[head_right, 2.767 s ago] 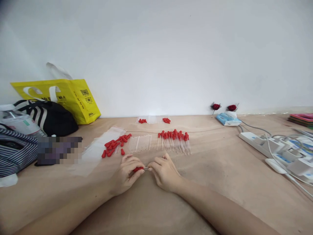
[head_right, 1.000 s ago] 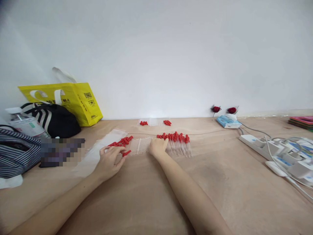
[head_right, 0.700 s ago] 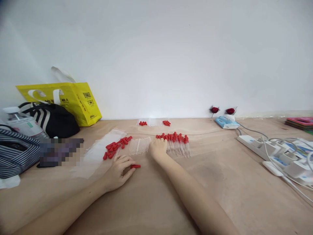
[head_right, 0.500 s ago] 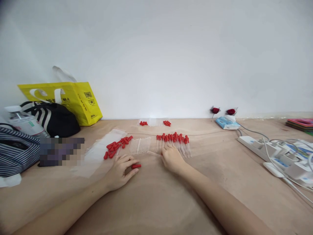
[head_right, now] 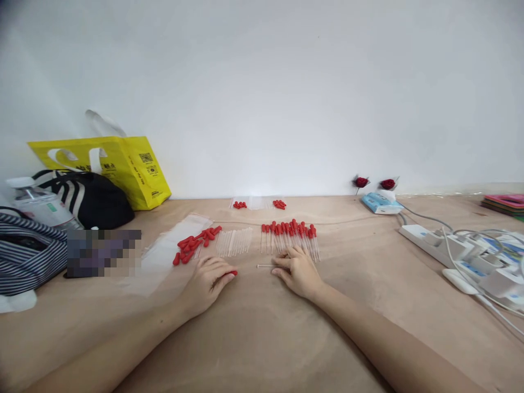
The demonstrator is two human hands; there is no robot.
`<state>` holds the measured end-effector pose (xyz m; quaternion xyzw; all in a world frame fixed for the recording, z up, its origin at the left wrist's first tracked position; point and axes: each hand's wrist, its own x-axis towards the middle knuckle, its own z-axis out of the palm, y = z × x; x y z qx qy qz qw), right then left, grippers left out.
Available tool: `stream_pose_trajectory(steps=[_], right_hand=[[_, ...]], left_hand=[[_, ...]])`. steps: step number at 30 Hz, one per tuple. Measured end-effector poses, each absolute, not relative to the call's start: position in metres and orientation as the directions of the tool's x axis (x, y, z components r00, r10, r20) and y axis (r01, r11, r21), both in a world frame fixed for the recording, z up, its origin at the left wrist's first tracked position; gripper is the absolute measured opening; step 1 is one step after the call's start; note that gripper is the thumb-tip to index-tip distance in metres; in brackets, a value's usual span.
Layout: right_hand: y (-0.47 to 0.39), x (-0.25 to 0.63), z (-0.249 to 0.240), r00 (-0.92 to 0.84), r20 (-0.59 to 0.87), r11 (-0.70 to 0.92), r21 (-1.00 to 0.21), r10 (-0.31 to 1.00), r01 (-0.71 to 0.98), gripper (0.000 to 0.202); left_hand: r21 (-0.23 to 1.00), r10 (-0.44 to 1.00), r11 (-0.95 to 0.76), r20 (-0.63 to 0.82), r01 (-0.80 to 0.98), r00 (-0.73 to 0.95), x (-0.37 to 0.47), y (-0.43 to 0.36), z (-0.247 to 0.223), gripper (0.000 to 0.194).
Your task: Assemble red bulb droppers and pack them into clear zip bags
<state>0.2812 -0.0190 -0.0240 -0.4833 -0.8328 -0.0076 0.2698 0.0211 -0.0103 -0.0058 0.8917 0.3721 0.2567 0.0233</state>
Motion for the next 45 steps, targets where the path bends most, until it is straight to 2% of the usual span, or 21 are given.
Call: stream_pose_trajectory(steps=[7,12,16,25,37,45], right_hand=[[-0.017,0.274,-0.029,-0.357,0.508,0.547,-0.291,0.784,0.785,0.016],[-0.025,0.255,-0.021,-0.288,0.553,0.544,-0.380,0.782,0.748,0.012],[-0.029,0.245,-0.024,-0.312,0.554,0.582,-0.417,0.771,0.698,0.010],[-0.038,0.245,-0.025,-0.371,0.583,0.639,-0.358,0.723,0.681,0.021],[-0.046,0.238,-0.019,-0.453,0.550,0.688,-0.357,0.702,0.631,0.020],[-0.041,0.243,-0.019,-0.543,0.586,0.756,-0.198,0.601,0.624,0.027]], left_hand=[[0.259,0.672,-0.732,0.420,0.630,0.610,0.021,-0.009,-0.010,0.018],[0.294,0.689,-0.720,0.413,0.629,0.596,0.023,-0.011,-0.007,0.017],[0.316,0.718,-0.692,0.389,0.649,0.577,0.025,-0.011,-0.005,0.017],[0.336,0.725,-0.688,0.367,0.644,0.583,0.025,-0.009,-0.006,0.011],[0.405,0.690,-0.724,0.448,0.559,0.569,0.031,-0.012,-0.008,0.012],[0.316,0.596,-0.803,0.458,0.506,0.660,0.032,-0.017,-0.005,0.014]])
